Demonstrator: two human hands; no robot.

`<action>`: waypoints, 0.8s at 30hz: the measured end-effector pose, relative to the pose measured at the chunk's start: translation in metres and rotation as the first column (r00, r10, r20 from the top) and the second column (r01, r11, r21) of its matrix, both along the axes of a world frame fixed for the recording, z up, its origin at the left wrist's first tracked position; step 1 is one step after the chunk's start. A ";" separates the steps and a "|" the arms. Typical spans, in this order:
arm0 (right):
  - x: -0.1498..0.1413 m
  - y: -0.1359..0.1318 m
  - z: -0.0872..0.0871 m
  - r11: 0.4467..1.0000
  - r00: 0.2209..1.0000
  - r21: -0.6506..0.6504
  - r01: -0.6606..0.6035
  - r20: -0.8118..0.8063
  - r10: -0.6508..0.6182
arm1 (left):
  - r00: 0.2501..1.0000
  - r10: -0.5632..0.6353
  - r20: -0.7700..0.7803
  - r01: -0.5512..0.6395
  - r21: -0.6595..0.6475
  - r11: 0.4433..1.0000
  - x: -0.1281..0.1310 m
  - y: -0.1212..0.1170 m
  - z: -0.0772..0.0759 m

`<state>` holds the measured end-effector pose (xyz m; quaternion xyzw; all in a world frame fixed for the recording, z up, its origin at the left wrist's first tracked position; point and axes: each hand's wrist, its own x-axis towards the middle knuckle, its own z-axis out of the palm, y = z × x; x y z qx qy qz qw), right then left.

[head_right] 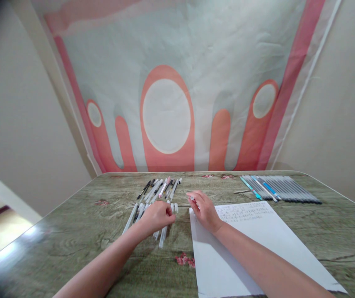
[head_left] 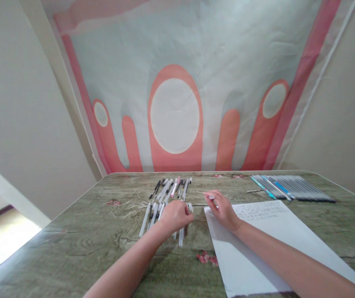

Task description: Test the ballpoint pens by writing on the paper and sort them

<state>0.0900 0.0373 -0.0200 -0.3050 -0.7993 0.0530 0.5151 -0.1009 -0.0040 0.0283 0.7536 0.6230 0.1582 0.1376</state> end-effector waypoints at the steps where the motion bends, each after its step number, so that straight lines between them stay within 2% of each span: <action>1: 0.000 0.000 0.000 1.000 1.000 -0.002 0.003 0.012 -0.003 | 0.993 -0.038 0.108 0.040 -0.009 0.999 0.001 0.001 0.003; 2: 0.001 -0.001 0.000 1.000 1.000 -0.001 0.009 0.028 -0.009 | 0.969 -0.066 0.236 0.073 -0.019 0.997 0.002 0.003 0.005; 4: 0.002 -0.002 0.000 0.999 0.997 0.018 0.029 0.064 -0.030 | 0.864 -0.066 0.500 0.103 -0.048 0.994 0.003 0.005 0.009; 7: 0.001 -0.005 0.001 0.996 0.991 0.059 0.070 0.108 -0.076 | 0.605 0.026 0.796 0.092 -0.102 0.990 0.004 0.009 0.011; 10: 0.000 -0.008 0.002 0.993 0.987 0.089 0.079 0.134 -0.091 | 0.347 0.124 0.930 0.081 -0.161 0.984 0.005 0.010 0.008; 12: -0.001 -0.010 0.003 0.993 0.987 0.097 0.063 0.144 -0.077 | 0.244 0.169 0.955 0.095 -0.197 0.976 0.006 0.010 0.006; 14: -0.002 -0.012 0.002 0.995 0.987 0.091 0.041 0.153 -0.055 | 0.199 0.192 0.961 0.111 -0.217 0.970 0.007 0.009 0.005; 18: -0.003 -0.014 0.002 0.997 0.984 0.079 0.007 0.178 -0.021 | 0.179 0.198 0.964 0.137 -0.224 0.965 0.009 0.009 0.004; 21: -0.003 -0.016 0.003 0.996 0.974 0.088 0.008 0.225 -0.028 | 0.193 0.167 0.967 0.148 -0.197 0.969 0.010 0.008 0.002; 24: -0.003 -0.016 0.003 0.996 0.967 0.093 0.012 0.252 -0.035 | 0.239 0.132 0.962 0.163 -0.174 0.971 0.010 0.008 0.000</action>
